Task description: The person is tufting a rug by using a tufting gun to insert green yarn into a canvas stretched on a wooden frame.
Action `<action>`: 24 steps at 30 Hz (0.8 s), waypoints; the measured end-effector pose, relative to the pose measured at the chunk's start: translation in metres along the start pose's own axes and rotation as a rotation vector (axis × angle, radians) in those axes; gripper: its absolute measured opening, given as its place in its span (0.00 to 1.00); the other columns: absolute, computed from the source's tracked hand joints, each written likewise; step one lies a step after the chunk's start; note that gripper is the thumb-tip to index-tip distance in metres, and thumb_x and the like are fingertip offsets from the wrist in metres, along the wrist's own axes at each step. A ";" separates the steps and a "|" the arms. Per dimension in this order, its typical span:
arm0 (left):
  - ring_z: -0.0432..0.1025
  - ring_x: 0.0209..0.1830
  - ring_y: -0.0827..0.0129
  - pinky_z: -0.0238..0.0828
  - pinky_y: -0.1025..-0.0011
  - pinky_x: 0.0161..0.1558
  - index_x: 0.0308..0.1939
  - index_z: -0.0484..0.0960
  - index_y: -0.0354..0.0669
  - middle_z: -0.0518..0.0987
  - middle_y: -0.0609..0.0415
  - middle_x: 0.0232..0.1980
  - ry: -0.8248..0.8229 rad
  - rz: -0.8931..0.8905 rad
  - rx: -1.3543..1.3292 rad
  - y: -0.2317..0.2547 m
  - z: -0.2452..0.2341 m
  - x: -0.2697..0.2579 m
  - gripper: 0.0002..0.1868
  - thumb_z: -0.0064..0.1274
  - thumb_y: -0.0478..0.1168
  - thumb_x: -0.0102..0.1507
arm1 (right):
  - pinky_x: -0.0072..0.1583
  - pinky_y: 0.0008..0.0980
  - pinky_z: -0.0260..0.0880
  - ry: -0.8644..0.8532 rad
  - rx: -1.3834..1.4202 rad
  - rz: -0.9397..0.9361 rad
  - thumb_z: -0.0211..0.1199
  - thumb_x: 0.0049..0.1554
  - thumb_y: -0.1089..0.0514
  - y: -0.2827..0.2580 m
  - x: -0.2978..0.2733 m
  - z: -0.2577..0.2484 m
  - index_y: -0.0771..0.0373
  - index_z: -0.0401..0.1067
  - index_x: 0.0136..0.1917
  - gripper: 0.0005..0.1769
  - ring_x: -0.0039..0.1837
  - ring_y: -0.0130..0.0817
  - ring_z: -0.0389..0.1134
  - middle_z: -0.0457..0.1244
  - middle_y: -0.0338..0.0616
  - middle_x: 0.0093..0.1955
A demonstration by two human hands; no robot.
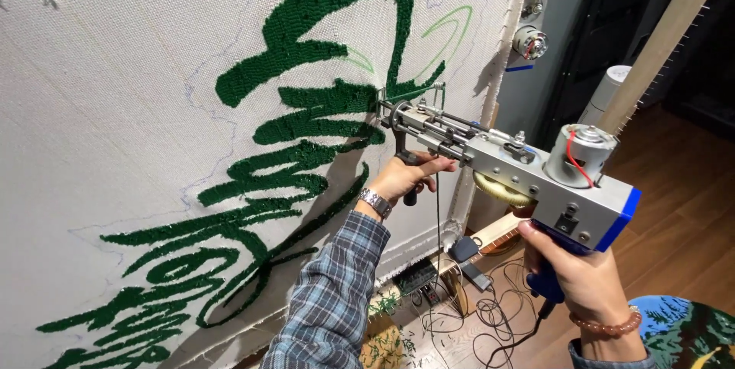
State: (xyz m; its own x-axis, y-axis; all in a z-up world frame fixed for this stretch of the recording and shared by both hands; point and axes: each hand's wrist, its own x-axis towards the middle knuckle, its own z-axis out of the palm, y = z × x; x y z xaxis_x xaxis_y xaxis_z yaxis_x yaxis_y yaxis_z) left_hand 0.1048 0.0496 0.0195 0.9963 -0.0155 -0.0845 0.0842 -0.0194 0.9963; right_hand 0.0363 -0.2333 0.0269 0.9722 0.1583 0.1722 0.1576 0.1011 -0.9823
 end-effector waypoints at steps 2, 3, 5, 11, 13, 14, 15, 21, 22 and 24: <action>0.74 0.26 0.75 0.64 0.83 0.30 0.45 0.88 0.47 0.89 0.53 0.53 -0.002 0.003 0.014 0.000 0.005 -0.001 0.20 0.64 0.55 0.57 | 0.31 0.37 0.65 -0.010 -0.003 -0.007 0.68 0.58 0.65 0.002 -0.003 -0.006 0.71 0.70 0.40 0.09 0.25 0.39 0.60 0.59 0.50 0.23; 0.74 0.27 0.77 0.65 0.82 0.32 0.44 0.89 0.48 0.89 0.56 0.53 -0.006 0.026 0.062 0.001 0.006 -0.002 0.21 0.63 0.57 0.57 | 0.29 0.37 0.65 -0.007 0.023 -0.005 0.67 0.58 0.65 0.004 -0.004 -0.008 0.71 0.70 0.41 0.09 0.25 0.39 0.59 0.58 0.51 0.23; 0.74 0.28 0.79 0.66 0.82 0.35 0.44 0.90 0.50 0.89 0.59 0.54 -0.007 0.050 0.111 0.006 0.010 -0.006 0.22 0.61 0.60 0.56 | 0.28 0.38 0.65 -0.008 0.049 -0.003 0.67 0.58 0.65 0.004 -0.007 -0.011 0.72 0.69 0.42 0.09 0.24 0.39 0.57 0.57 0.51 0.24; 0.76 0.31 0.77 0.66 0.80 0.36 0.43 0.90 0.52 0.89 0.61 0.53 0.012 0.089 0.177 0.011 0.014 -0.008 0.23 0.59 0.62 0.57 | 0.30 0.40 0.70 -0.002 0.017 -0.001 0.67 0.59 0.63 0.004 -0.010 -0.017 0.70 0.69 0.43 0.09 0.26 0.39 0.59 0.58 0.50 0.25; 0.77 0.33 0.78 0.64 0.79 0.36 0.43 0.90 0.50 0.87 0.56 0.39 0.055 0.058 0.217 0.011 0.015 -0.010 0.26 0.62 0.64 0.52 | 0.30 0.39 0.69 -0.030 0.043 -0.030 0.66 0.59 0.64 0.007 -0.010 -0.020 0.70 0.69 0.44 0.08 0.26 0.39 0.59 0.59 0.50 0.25; 0.77 0.33 0.78 0.64 0.79 0.36 0.43 0.90 0.50 0.87 0.56 0.39 0.057 0.058 0.218 0.013 0.015 -0.012 0.26 0.62 0.64 0.52 | 0.30 0.39 0.69 -0.032 0.044 -0.030 0.66 0.59 0.64 0.006 -0.010 -0.020 0.70 0.69 0.44 0.08 0.26 0.39 0.59 0.59 0.50 0.25; 0.78 0.38 0.75 0.67 0.75 0.43 0.53 0.86 0.45 0.87 0.53 0.41 0.062 0.051 0.210 0.015 0.015 -0.015 0.36 0.62 0.65 0.49 | 0.32 0.39 0.68 -0.012 0.038 -0.042 0.66 0.59 0.64 0.005 -0.011 -0.020 0.70 0.68 0.45 0.08 0.27 0.39 0.59 0.59 0.51 0.26; 0.75 0.61 0.59 0.70 0.63 0.63 0.59 0.81 0.41 0.78 0.47 0.67 0.129 0.194 -0.186 -0.012 -0.018 -0.001 0.28 0.58 0.54 0.60 | 0.30 0.37 0.61 0.033 0.073 -0.062 0.64 0.60 0.65 -0.002 -0.013 -0.023 0.65 0.63 0.50 0.10 0.27 0.39 0.56 0.54 0.46 0.26; 0.80 0.50 0.63 0.79 0.74 0.50 0.56 0.83 0.41 0.85 0.45 0.57 0.304 0.185 -0.359 -0.012 -0.023 0.002 0.26 0.57 0.54 0.61 | 0.29 0.36 0.61 0.041 0.068 -0.085 0.63 0.60 0.65 -0.003 -0.013 -0.024 0.65 0.62 0.49 0.10 0.26 0.39 0.56 0.54 0.46 0.25; 0.79 0.50 0.61 0.79 0.69 0.52 0.56 0.81 0.38 0.84 0.44 0.55 0.349 0.211 -0.500 -0.001 -0.029 0.001 0.30 0.54 0.58 0.62 | 0.28 0.35 0.61 0.036 0.079 -0.084 0.63 0.61 0.65 -0.001 -0.012 -0.027 0.64 0.62 0.49 0.10 0.25 0.38 0.55 0.54 0.46 0.25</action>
State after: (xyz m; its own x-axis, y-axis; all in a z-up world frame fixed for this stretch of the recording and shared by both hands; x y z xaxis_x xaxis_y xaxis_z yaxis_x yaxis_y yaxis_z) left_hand 0.1061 0.0786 0.0189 0.9321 0.3599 0.0408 -0.2001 0.4178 0.8862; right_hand 0.0290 -0.2614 0.0235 0.9620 0.1104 0.2496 0.2262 0.1897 -0.9554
